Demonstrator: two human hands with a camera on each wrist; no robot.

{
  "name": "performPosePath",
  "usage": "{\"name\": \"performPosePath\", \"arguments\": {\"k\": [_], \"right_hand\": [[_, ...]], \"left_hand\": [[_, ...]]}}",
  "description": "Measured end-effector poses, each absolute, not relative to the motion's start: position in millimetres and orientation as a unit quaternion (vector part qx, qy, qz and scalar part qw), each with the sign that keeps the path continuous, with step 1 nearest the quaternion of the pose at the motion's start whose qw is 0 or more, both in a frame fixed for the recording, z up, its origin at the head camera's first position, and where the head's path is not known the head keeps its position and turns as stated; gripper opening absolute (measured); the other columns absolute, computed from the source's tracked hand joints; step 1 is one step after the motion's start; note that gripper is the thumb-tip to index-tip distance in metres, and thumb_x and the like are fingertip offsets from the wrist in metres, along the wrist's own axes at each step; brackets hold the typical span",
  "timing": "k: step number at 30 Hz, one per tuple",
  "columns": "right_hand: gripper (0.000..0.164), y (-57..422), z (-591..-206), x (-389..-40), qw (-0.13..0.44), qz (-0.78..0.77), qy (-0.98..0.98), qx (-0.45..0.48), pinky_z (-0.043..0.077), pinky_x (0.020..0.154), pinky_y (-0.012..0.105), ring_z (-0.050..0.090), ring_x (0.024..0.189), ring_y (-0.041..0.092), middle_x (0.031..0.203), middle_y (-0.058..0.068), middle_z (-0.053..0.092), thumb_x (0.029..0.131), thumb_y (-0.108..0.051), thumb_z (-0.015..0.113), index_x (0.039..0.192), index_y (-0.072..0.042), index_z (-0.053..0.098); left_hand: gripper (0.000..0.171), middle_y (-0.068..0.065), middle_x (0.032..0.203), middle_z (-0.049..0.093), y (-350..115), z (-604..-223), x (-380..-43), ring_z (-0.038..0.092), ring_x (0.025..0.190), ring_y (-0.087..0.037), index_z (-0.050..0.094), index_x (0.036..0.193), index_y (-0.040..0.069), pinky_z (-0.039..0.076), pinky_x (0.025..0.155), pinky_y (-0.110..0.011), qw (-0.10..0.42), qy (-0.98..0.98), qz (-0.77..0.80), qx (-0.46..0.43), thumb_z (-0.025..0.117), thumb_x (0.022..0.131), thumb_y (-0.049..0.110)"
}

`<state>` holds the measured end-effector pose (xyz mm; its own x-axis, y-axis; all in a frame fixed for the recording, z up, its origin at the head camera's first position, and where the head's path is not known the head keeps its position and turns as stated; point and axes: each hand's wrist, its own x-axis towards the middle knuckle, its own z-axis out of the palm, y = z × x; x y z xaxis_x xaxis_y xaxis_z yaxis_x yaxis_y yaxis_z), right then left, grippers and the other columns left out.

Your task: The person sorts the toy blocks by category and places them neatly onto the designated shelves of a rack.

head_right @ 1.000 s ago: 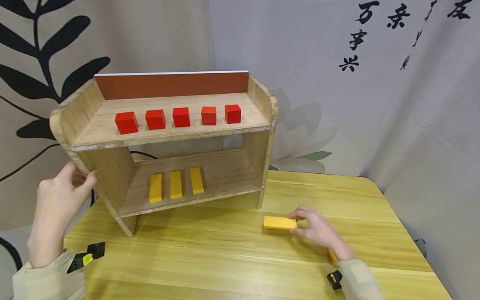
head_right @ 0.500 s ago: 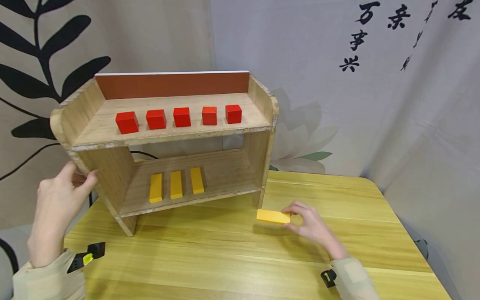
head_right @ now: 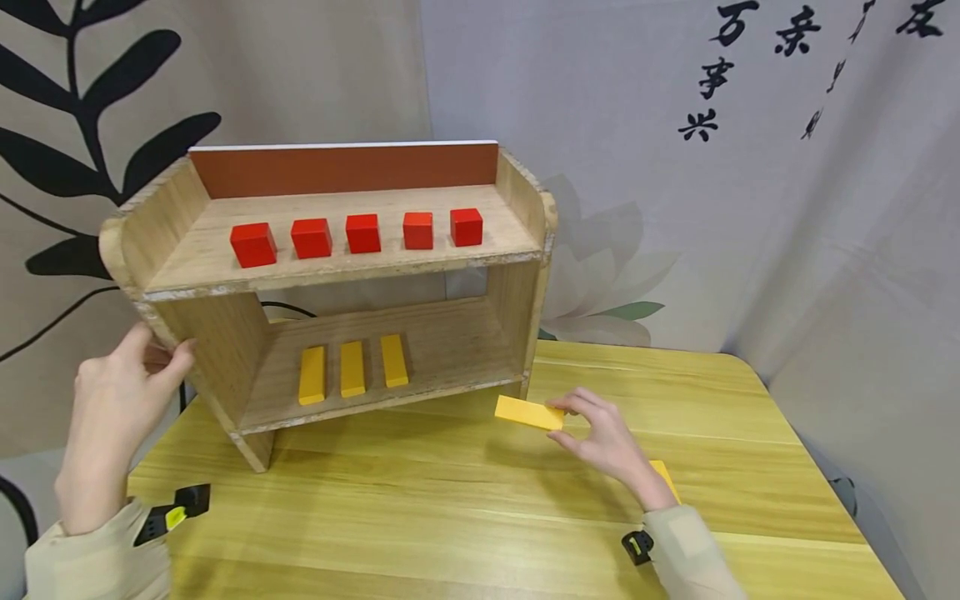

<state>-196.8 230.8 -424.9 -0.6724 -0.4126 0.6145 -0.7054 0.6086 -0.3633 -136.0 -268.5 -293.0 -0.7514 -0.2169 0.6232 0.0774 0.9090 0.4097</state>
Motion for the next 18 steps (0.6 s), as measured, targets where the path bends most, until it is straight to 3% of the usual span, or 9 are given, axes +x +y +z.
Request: {"name": "performPosePath", "arguments": {"k": [10,18], "right_hand": [[0.043,209,-422,-204,0.276,0.339,-0.843,0.313,0.053,0.07,0.027,0.062,0.079,0.013,0.091,0.001,0.068,0.061,-0.002,0.084,0.102,-0.003,0.069],[0.041,189,-424,-209,0.285,0.363,-0.829,0.314,0.053,0.069,0.029,0.061,0.081,0.014,0.089,0.003,0.066,0.062,-0.003,0.084,0.101,-0.002,0.069]], "left_hand": [[0.021,-0.028,0.08,0.066,-269,-293,-136,0.059,0.059,-0.042,0.056,0.093,-0.003,0.035,0.046,-0.032,0.346,-0.913,-0.212,0.041,0.058,0.09,0.018],[0.021,-0.026,0.083,0.068,-268,-291,-135,0.06,0.064,-0.047,0.056,0.093,-0.001,0.04,0.052,-0.047,0.331,-0.918,-0.213,0.05,0.056,0.091,0.02]]}}
